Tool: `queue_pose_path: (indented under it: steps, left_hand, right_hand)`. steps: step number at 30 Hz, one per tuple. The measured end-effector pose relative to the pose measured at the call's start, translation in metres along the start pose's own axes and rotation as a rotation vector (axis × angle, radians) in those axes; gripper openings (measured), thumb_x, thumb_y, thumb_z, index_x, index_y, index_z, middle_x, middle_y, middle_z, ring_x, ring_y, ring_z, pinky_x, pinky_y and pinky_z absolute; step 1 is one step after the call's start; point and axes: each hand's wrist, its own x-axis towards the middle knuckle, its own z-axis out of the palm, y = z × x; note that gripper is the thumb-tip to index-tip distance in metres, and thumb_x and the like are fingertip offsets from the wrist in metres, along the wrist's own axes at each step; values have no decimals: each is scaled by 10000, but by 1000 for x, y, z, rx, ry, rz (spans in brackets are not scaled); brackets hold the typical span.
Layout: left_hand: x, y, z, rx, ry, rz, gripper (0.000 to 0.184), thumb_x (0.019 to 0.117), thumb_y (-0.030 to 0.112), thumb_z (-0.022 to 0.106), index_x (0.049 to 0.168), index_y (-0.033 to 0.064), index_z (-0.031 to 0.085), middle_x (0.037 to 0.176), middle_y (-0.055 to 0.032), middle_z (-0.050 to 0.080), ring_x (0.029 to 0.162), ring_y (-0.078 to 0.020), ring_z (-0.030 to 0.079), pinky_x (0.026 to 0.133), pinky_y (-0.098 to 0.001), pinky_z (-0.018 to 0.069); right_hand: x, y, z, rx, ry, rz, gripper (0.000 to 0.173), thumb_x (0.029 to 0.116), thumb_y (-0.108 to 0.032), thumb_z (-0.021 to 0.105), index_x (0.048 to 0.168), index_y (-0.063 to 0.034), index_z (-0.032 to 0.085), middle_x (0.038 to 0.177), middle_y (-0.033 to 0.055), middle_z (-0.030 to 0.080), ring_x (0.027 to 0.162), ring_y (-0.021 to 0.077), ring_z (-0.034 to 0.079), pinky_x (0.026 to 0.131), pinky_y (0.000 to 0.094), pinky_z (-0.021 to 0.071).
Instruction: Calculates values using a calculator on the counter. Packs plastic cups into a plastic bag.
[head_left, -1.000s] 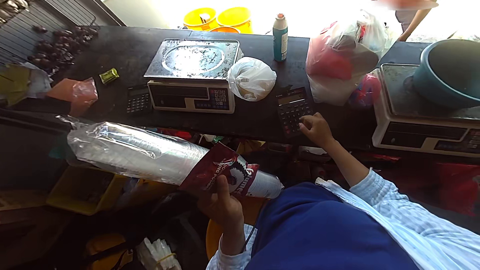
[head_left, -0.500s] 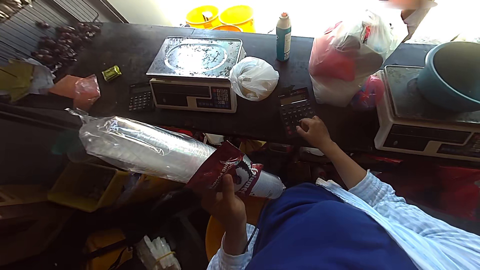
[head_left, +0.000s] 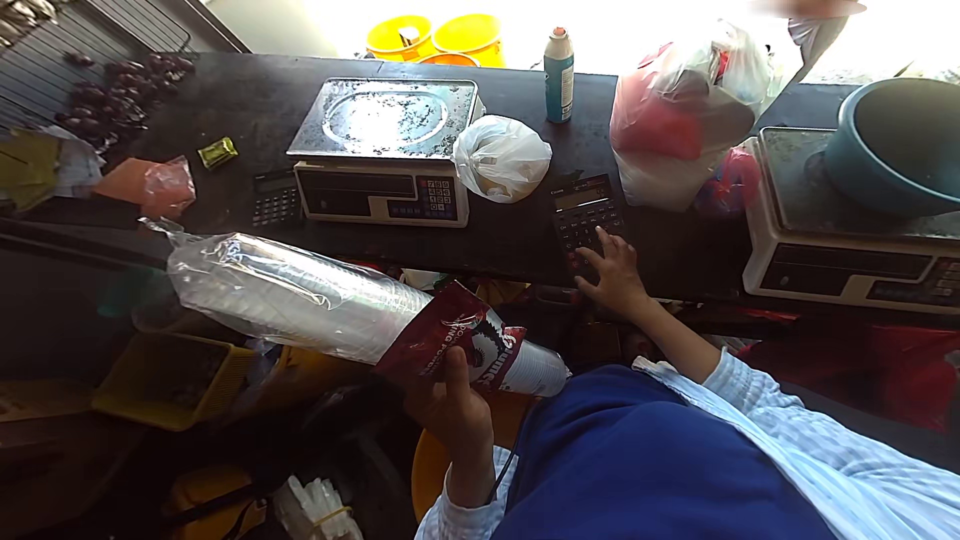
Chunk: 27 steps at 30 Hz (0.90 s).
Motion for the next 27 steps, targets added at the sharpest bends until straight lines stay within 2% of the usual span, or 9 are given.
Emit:
queue_pose_path:
  steps: [2, 6, 9, 11, 13, 16, 22, 24, 27]
  left_hand:
    - [-1, 1, -2, 19, -2, 4, 178, 1004, 115, 588, 1006, 217, 734, 987, 171, 745, 970, 34, 686, 877, -193, 571]
    - [0, 1, -6, 40, 14, 11, 165, 1006, 123, 587, 1009, 214, 725, 996, 170, 744, 983, 33, 685, 885, -197, 572]
    - [0, 0, -7, 40, 31, 12, 175, 996, 111, 589, 994, 203, 737, 1000, 166, 746, 987, 32, 685, 888, -197, 571]
    - [0, 0, -7, 48, 43, 6, 177, 992, 94, 581, 986, 189, 730, 991, 163, 744, 985, 31, 684, 884, -200, 572]
    - [0, 1, -6, 54, 44, 3, 178, 996, 98, 580, 980, 195, 729, 983, 169, 743, 980, 36, 683, 882, -195, 571]
    - [0, 1, -5, 55, 45, 3, 182, 990, 86, 578, 988, 193, 726, 1001, 172, 741, 996, 39, 679, 893, -192, 566]
    - [3, 5, 1, 31, 6, 12, 201, 1002, 109, 580, 1000, 226, 743, 987, 185, 748, 974, 48, 685, 878, -180, 568]
    - [3, 5, 2, 26, 3, 10, 195, 1002, 123, 588, 1006, 232, 749, 993, 189, 749, 982, 51, 683, 886, -176, 565]
    - [4, 5, 2, 32, 10, 9, 188, 996, 123, 588, 1004, 225, 745, 996, 192, 746, 987, 52, 681, 890, -176, 564]
  right_hand:
    - [3, -7, 4, -46, -71, 36, 522, 979, -490, 611, 1420, -210, 627, 1654, 239, 271, 1532, 461, 197, 1188, 650, 158]
    - [3, -9, 7, -56, -19, 15, 508, 975, -509, 601, 1346, -173, 684, 1620, 232, 349, 1525, 459, 224, 1186, 671, 138]
    - [-1, -8, 3, -57, -70, 23, 536, 980, -515, 600, 1399, -183, 649, 1634, 227, 326, 1540, 453, 189, 1199, 678, 92]
    - [-6, -4, 2, -45, -18, 16, 512, 978, -508, 599, 1346, -163, 685, 1605, 210, 389, 1525, 453, 236, 1194, 680, 104]
    - [-11, 3, 5, -20, 96, -10, 480, 959, -465, 630, 1248, -93, 721, 1501, 201, 526, 1453, 468, 369, 1173, 693, 162]
    - [-14, 8, 4, 4, 176, -44, 460, 941, -417, 658, 1183, -30, 720, 1379, 196, 621, 1340, 464, 491, 1133, 682, 235]
    - [-2, -9, -15, 2, 35, 4, 575, 967, -425, 637, 1386, -31, 612, 1300, 167, 681, 1302, 437, 530, 1174, 664, 169]
    - [2, -10, -15, -23, 12, -1, 586, 971, -455, 613, 1404, -61, 612, 1343, 183, 649, 1339, 445, 496, 1179, 676, 154]
    - [0, -12, -14, -74, -77, 31, 625, 970, -535, 587, 1431, -115, 608, 1567, 232, 428, 1479, 464, 319, 1200, 692, 72]
